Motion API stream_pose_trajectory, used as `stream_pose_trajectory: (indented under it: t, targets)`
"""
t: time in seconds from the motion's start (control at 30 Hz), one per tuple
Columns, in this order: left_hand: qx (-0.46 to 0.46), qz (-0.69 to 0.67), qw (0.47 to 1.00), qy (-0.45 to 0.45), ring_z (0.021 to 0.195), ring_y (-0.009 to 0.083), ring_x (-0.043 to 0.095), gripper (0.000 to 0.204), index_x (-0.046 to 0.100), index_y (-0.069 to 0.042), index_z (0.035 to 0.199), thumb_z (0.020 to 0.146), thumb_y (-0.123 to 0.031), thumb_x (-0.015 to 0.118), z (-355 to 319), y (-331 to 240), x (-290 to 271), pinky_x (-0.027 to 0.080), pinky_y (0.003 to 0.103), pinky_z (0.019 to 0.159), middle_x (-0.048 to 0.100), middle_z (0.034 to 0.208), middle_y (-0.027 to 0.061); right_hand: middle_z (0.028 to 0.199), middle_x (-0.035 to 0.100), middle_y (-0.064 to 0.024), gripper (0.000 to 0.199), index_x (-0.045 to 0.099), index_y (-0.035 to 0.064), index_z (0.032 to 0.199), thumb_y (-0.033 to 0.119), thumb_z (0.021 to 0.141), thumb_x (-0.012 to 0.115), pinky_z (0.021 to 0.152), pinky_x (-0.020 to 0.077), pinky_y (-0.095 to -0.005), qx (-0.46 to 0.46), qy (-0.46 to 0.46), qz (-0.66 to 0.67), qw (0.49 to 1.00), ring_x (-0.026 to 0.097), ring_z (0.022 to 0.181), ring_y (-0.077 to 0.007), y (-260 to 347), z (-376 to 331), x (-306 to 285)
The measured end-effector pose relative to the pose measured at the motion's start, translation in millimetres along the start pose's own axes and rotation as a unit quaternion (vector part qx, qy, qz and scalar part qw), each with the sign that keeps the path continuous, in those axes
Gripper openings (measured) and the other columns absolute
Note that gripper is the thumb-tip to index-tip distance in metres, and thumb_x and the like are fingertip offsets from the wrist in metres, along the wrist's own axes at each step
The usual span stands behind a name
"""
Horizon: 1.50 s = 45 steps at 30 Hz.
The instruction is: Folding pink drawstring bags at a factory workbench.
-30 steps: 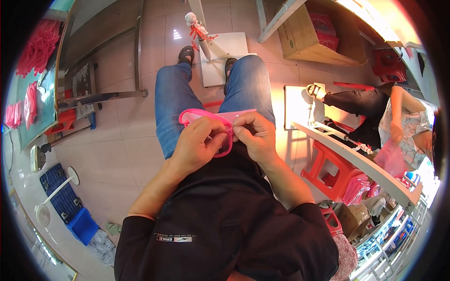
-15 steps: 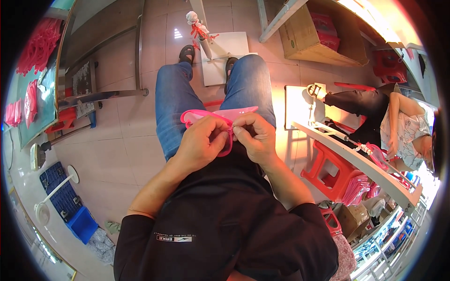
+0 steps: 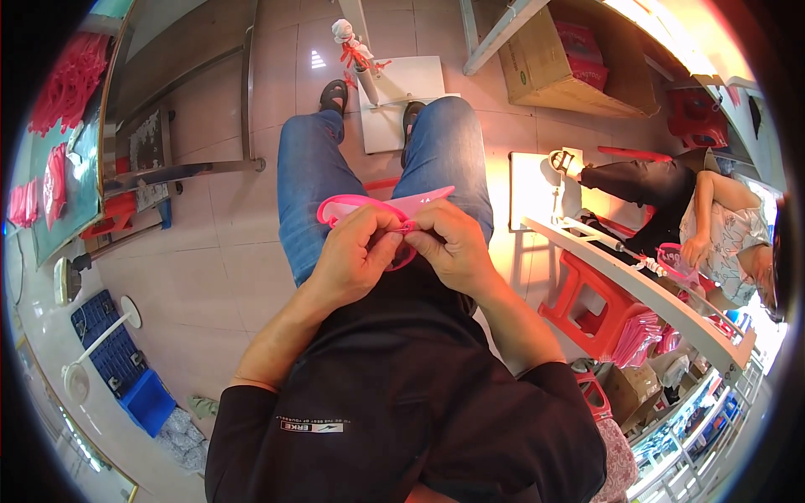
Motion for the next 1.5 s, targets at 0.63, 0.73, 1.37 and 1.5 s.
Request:
stream_pose_trajectory:
  t: [0.63,0.73,1.37,1.5]
  targets:
    - [0.057,0.011,0.997,-0.051,0.077,0.0221,0.063,0.01,0.065,-0.002,0.099,0.091,-0.008,0.069,4,-10,-7,0.049,0.032,0.067,0.066,0.092,0.009,0.087,0.065,-0.0041,0.011,0.064,0.0009,0.099,0.009,0.095,0.07,0.07,0.0508,-0.0245,0.067,0.037,0.086,0.993,0.062,0.078,-0.0099,15,11,-3]
    - [0.064,0.04,0.997,-0.036,0.078,0.0225,0.063,0.01,0.066,-0.003,0.099,0.092,-0.008,0.069,5,-14,-9,0.05,0.032,0.067,0.066,0.092,0.009,0.087,0.066,-0.003,0.012,0.064,0.0,0.098,0.011,0.095,0.07,0.069,0.0515,-0.0248,0.128,0.015,0.218,0.967,0.062,0.076,-0.0097,3,5,1]
    - [0.076,0.1,0.992,-0.013,0.083,0.0289,0.064,0.014,0.066,-0.002,0.102,0.09,-0.009,0.07,9,-18,-11,0.052,0.037,0.072,0.065,0.094,0.0105,0.087,0.065,-0.0033,0.012,0.062,0.0018,0.096,0.0,0.089,0.071,0.066,0.0523,-0.0263,0.059,0.038,0.028,0.997,0.062,0.074,-0.0106,0,13,-6]
    - [0.077,0.142,0.987,0.009,0.081,0.0284,0.063,0.015,0.066,-0.002,0.1,0.089,-0.012,0.071,8,-19,-13,0.051,0.039,0.069,0.064,0.09,0.011,0.086,0.063,-0.0022,0.009,0.061,0.0014,0.095,0.003,0.092,0.07,0.063,0.0503,-0.024,0.2,0.065,0.183,0.96,0.06,0.071,-0.0086,-8,9,0]
Point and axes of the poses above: each hand's wrist, its own z-axis towards the middle knuckle, its own x-axis out of the palm, y = z × x, the point moved 4 cm from there along z, towards the middle knuckle
